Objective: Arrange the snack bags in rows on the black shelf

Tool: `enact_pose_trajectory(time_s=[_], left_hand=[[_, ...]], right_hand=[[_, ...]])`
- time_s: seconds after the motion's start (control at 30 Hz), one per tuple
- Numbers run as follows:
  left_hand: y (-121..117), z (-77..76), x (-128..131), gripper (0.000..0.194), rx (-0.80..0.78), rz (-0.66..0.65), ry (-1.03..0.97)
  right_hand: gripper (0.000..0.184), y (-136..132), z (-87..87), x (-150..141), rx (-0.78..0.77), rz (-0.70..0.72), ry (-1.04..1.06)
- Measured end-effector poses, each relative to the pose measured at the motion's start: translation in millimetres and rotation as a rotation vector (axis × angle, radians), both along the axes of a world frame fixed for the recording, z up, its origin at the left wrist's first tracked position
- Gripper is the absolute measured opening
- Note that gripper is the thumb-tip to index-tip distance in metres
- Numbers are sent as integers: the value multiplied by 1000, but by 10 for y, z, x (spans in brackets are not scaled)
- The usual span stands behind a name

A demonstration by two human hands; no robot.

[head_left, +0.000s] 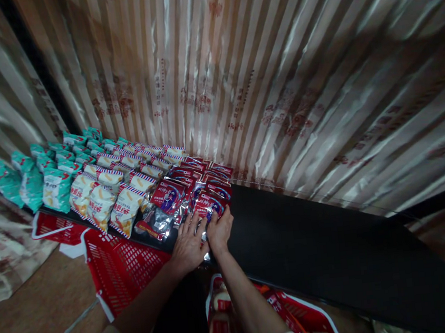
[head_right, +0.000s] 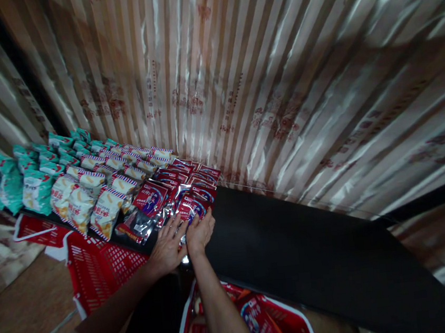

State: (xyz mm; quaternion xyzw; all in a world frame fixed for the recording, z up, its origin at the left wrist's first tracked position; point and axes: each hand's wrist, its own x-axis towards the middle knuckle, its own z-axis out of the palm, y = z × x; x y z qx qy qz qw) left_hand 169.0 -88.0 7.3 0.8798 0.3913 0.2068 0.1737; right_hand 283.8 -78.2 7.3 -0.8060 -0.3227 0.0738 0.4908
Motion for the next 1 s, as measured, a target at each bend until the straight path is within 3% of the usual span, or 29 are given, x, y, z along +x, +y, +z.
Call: enact_pose_trajectory(time_s=[0.33,0.53,0.7,1.0], left_hand=[[55,-19,-58,65,110,-55,-52],[131,69,0,51,111,117,-107],[174,127,135,49,10,255,-61],[228,136,233,48,-43,264,-130]], right_hand=[[62,-10,-42,21,27,-35,-16],[66,-30,-38,64,50,-24,41],[70,-49,18,93,67,9,113],[69,-70,34,112,22,-15,133]])
